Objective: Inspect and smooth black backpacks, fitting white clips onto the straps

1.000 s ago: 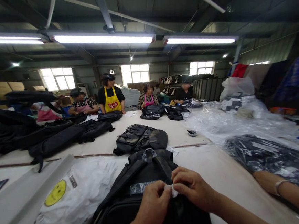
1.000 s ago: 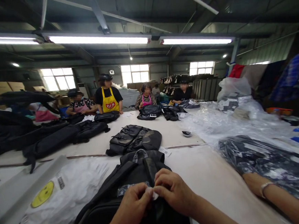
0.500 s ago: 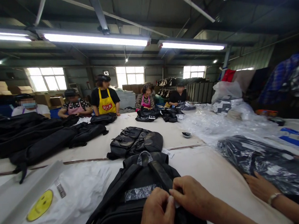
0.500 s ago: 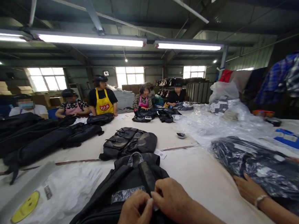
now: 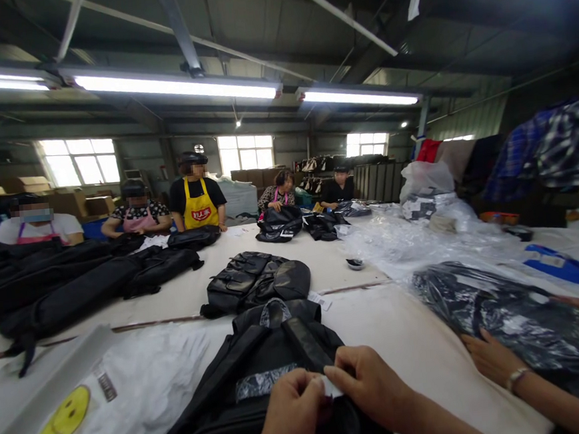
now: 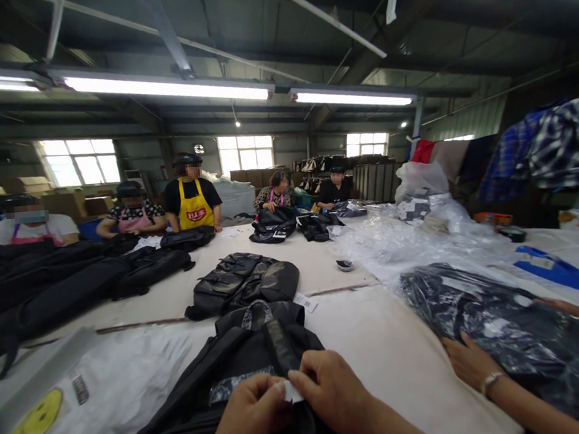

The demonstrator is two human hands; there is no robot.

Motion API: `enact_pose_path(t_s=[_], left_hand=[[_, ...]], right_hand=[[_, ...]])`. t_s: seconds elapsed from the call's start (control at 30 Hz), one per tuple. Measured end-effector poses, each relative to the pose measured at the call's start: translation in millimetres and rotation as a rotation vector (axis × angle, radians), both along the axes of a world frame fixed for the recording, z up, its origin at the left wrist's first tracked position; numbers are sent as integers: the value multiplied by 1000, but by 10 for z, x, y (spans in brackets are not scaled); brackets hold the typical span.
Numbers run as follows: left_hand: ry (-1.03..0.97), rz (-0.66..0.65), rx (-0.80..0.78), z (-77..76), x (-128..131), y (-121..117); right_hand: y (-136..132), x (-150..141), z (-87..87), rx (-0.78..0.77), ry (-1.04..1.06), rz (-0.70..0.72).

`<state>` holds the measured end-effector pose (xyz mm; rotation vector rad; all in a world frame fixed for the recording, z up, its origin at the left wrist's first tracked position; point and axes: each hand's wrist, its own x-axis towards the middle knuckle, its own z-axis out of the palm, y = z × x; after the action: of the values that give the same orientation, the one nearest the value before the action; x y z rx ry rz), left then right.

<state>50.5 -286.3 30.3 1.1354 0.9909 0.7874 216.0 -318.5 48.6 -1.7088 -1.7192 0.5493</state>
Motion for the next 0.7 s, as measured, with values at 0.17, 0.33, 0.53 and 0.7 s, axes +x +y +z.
enact_pose_path(t_s=[0.17,0.33,0.53,0.7], left_hand=[[-19,-7,-84,68,13,43],[4,-61,-52,47,-38,84],[9,-12,-56,-8,-79,127],[-14,-79,-83,14,-113,159]], right_hand=[[-159,88,69,302,-23,199],[-147,134,106,537,-200,478],[-46,186,115,543,-399,549],[-46,192,145,625,-567,586]])
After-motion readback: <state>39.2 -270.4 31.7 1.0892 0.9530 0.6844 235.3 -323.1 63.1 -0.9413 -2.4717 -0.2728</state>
